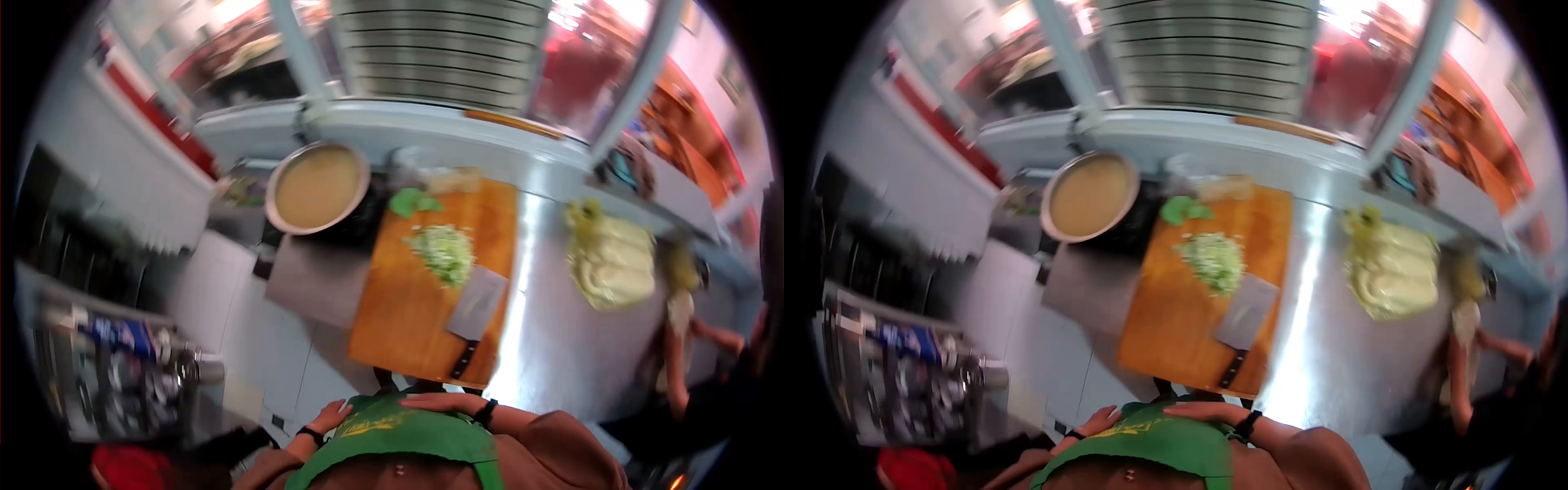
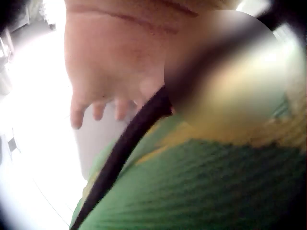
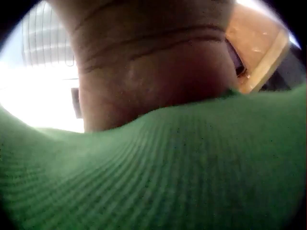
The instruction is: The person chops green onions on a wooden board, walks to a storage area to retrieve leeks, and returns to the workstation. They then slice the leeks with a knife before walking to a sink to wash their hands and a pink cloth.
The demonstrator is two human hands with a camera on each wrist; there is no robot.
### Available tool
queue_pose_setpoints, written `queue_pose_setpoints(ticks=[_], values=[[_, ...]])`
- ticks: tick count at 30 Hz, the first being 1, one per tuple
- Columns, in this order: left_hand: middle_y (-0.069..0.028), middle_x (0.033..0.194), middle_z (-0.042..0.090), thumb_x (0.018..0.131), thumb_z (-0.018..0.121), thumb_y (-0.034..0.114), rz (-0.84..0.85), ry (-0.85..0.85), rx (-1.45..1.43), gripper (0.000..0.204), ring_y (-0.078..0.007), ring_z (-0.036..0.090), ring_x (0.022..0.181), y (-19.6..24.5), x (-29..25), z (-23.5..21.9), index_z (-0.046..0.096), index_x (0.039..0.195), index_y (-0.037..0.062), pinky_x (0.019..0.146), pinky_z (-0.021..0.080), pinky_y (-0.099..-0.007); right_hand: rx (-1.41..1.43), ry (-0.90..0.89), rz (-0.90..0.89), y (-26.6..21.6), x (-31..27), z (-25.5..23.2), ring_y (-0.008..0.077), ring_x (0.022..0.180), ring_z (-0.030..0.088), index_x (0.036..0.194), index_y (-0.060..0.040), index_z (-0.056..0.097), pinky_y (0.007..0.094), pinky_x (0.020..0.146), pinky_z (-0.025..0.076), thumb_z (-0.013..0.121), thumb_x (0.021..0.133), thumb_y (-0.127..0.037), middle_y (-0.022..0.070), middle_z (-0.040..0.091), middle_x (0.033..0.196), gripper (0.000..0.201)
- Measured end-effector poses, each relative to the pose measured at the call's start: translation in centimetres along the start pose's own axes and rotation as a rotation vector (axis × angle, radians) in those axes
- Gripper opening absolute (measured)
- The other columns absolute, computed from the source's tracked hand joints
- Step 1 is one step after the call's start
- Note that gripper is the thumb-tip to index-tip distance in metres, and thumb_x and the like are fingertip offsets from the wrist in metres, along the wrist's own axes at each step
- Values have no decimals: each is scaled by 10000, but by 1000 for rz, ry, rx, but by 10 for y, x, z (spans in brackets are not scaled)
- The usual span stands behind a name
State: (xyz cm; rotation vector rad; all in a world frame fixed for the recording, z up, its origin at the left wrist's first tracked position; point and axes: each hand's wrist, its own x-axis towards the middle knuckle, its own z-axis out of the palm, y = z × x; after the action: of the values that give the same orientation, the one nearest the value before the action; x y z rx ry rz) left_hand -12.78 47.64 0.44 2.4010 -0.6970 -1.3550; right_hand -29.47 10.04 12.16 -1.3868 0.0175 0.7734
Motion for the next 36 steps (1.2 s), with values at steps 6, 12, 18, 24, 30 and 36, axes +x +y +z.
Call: queue_pose_setpoints(ticks=[6,12,18,24,30,36], values=[[-160,1550,436,980,428,637,-140,-328,-612,786,-306,401,1423,-53,-21,35,440,1488,38,1168,303,-409,280,-267,221,18,56,-4,177,1344,473,1455,-19,499,294,1149,337,439,1063,-480,87,524,1469,608],[-96,1173,719,991,549,335,-72,-101,-469,387,-221,652,1085,-111,-56,1,688,1204,44,972,493,-355,-186,-331,249,-55,174,-1,96,916,594,1099,-53,674,273,822,491,666,976,-349,-27,661,965,321],[-145,952,728,893,603,380,-164,475,-431,354,-310,691,911,-214,-86,-16,727,982,60,836,535,-423,13,-252,275,-129,319,55,91,818,589,1091,-99,673,275,726,487,634,989,-353,-48,665,912,277],[-46,924,704,957,592,284,-389,774,-1430,231,-213,660,891,-297,-135,-36,689,992,77,769,526,-365,-1328,-446,284,-79,451,68,337,1063,655,1236,-124,697,452,938,496,677,847,-559,129,712,1164,585],[-46,1003,686,1023,546,195,222,1023,-2201,189,-192,651,973,-295,-212,-93,646,1058,37,870,527,-351,-1306,-505,224,-62,561,82,343,1040,666,1235,-52,673,430,887,524,674,897,-366,143,707,1152,462],[-106,1137,700,1052,524,262,267,1123,-2255,355,-219,655,1094,-268,-305,-190,567,1298,9,968,525,-388,384,-580,287,-312,616,167,173,835,660,964,-52,627,328,793,551,641,944,-135,53,673,909,86]])
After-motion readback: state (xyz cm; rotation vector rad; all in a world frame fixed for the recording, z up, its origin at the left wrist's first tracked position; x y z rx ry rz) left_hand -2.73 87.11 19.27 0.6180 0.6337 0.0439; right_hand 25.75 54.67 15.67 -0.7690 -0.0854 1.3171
